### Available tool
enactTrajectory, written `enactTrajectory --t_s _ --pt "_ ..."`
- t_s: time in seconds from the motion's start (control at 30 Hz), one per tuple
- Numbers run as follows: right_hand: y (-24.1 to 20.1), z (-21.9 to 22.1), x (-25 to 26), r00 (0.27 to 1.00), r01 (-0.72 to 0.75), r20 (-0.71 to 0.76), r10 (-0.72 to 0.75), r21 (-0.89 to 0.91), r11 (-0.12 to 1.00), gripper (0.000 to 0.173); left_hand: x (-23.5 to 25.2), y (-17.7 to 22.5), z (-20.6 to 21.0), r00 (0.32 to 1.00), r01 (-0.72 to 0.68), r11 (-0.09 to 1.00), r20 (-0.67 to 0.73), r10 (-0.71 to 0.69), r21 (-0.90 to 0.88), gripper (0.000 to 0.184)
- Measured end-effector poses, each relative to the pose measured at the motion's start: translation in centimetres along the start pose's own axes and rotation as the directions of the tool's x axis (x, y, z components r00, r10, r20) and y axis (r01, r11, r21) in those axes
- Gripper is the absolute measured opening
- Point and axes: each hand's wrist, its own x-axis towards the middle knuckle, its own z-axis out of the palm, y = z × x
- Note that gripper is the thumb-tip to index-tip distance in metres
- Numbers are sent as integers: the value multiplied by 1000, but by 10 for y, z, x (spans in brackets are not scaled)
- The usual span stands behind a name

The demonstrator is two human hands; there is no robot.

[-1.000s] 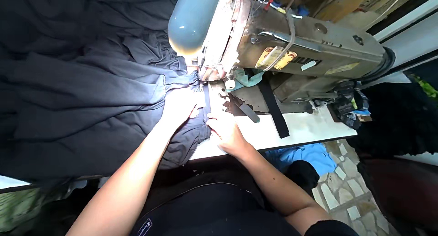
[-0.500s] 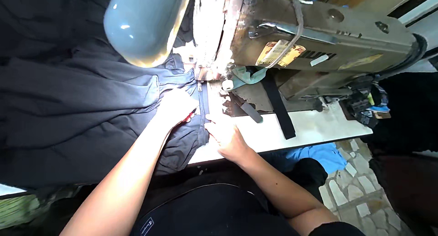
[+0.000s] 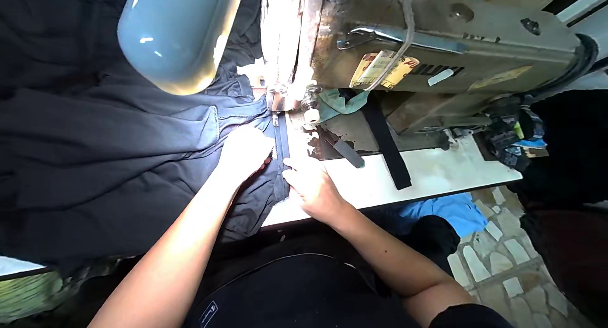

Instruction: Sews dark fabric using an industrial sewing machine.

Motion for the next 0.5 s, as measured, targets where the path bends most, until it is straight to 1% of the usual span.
enactTrajectory --t_s 0.07,0.13,0.2,0.23,0.27,0.3,0.33,0.37,0.4,0.47,0.5 --pt "0 -2 0 1000 20 19 -20 -10 1000 15 -1 -2 2 998 -49 998 -24 50 33 36" --pt "-1 -5 1 997 38 67 -36 -24 999 13 -4 -4 6 989 -117 987 -71 126 113 31" --pt "-1 -10 3 992 74 103 -71 -33 997 13 -9 -3 11 970 -164 950 -133 205 267 28" --pt "-2 -12 4 989 97 115 -93 -31 995 13 -13 -4 15 941 -203 910 -184 283 361 28" --pt "-1 -14 6 985 124 122 -120 -27 992 14 -15 -8 20 876 -282 850 -242 417 444 25" --pt "-1 -15 8 981 147 132 -143 -21 989 15 -13 -17 25 769 -404 767 -269 580 498 24" --pt "-1 -16 9 978 161 139 -157 -21 987 16 -7 -28 29 637 -531 660 -263 724 531 26" --pt "-2 -18 11 976 166 149 -161 -22 986 16 -3 -37 32 562 -606 577 -219 798 548 32" --pt "-2 -18 11 973 172 159 -165 -32 985 17 0 -45 35 529 -651 523 -165 832 550 37" --pt "-3 -19 12 972 189 154 -180 -45 981 16 4 -58 38 523 -687 476 -82 848 549 45" --pt "-3 -18 12 971 193 151 -184 -50 980 15 5 -62 37 519 -692 467 -70 852 550 46"
